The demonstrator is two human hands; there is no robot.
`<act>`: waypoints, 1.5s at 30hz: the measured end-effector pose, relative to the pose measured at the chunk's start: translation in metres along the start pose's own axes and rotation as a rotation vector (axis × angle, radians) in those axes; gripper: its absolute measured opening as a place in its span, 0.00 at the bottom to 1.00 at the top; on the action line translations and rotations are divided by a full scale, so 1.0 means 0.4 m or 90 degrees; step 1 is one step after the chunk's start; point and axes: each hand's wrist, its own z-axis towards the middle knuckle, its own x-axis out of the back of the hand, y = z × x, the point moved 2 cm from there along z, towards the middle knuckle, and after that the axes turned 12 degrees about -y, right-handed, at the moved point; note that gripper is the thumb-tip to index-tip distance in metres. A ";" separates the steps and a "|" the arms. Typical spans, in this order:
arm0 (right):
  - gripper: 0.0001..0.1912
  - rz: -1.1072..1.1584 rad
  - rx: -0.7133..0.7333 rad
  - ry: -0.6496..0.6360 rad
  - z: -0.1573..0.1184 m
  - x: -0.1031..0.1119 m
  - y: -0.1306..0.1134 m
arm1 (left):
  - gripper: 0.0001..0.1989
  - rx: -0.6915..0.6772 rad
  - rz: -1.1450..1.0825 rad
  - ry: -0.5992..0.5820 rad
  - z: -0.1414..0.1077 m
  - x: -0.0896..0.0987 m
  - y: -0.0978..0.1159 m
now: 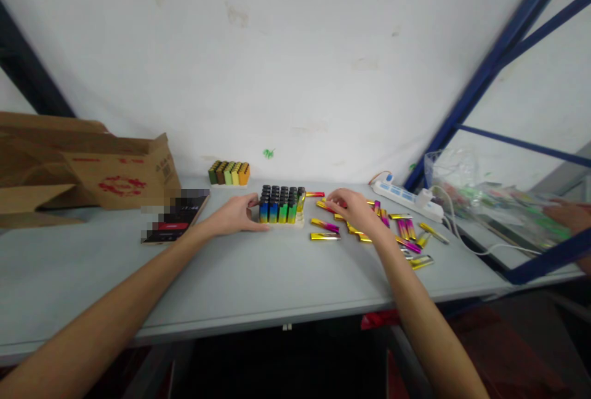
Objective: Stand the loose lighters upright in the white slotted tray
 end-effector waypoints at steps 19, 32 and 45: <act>0.13 0.208 0.109 0.056 -0.107 -0.007 0.000 | 0.33 -0.005 -0.021 0.003 -0.003 0.002 0.008; 0.19 0.761 0.032 0.131 0.026 0.014 -0.086 | 0.32 -0.012 -0.033 0.002 0.000 -0.002 0.003; 0.24 0.853 -0.093 0.102 0.051 -0.106 -0.057 | 0.32 -0.010 -0.025 0.002 -0.002 0.002 0.009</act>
